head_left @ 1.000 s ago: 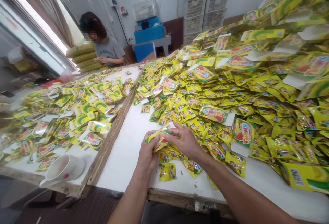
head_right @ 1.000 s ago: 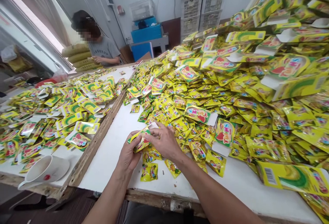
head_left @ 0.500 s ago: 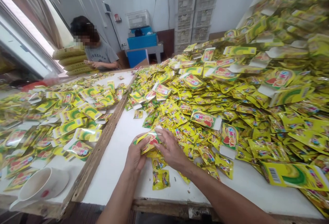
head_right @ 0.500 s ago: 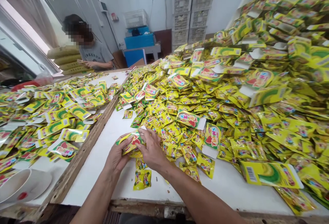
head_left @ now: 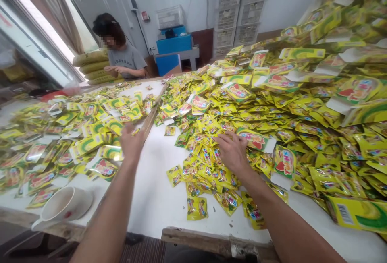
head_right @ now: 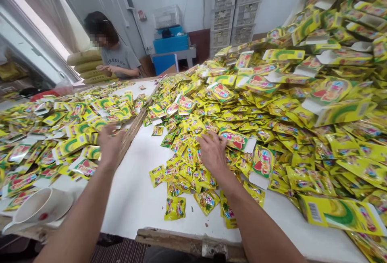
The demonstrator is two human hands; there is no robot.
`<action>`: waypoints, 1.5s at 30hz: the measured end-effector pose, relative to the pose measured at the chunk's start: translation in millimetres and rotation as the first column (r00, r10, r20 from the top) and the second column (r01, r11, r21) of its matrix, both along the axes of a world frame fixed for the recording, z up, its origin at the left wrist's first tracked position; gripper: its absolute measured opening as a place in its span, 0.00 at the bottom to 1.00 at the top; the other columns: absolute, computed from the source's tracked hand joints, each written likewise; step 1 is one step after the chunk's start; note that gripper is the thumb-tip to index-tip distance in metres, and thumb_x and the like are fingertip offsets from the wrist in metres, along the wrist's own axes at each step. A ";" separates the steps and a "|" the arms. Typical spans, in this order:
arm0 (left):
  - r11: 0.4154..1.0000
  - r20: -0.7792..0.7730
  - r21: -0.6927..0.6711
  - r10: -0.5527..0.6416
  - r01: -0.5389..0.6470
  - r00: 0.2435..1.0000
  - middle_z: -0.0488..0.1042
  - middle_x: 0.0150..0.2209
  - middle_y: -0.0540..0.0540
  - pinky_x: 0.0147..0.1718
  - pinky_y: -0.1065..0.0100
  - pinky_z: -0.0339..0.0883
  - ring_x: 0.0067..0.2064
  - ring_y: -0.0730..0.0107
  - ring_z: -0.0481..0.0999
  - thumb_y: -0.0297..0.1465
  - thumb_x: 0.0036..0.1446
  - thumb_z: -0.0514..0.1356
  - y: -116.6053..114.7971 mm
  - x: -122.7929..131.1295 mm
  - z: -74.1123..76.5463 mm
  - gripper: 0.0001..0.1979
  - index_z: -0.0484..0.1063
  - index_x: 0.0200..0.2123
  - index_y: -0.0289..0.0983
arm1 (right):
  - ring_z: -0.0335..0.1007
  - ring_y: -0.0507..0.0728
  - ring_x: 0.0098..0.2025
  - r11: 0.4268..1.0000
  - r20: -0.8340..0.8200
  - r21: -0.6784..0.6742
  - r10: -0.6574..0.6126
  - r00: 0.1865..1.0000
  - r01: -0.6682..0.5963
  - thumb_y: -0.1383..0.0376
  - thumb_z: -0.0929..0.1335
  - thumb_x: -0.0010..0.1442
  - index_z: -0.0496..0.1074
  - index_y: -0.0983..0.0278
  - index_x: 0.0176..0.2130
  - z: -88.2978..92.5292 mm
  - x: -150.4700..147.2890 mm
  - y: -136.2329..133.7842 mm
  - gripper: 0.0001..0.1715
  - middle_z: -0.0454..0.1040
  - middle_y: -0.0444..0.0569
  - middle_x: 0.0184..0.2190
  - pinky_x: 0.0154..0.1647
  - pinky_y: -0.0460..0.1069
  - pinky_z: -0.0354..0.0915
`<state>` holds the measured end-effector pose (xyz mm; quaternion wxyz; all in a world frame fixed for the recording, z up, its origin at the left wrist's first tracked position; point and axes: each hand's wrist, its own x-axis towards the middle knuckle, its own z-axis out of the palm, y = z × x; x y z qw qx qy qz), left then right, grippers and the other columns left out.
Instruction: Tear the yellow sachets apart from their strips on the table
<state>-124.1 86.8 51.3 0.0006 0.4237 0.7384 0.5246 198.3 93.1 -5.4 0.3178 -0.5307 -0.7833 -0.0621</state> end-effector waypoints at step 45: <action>0.579 0.807 0.004 -0.483 0.815 0.340 0.74 0.22 0.51 0.21 0.74 0.62 0.20 0.73 0.72 0.33 0.42 0.67 -53.2 133.4 -32.8 0.18 0.71 0.39 0.35 | 0.52 0.49 0.19 0.696 -0.764 -0.521 -0.123 0.633 -0.494 0.57 0.70 0.44 0.72 0.64 0.37 20.9 -15.5 -23.3 0.19 0.56 0.36 0.15 0.20 0.45 0.50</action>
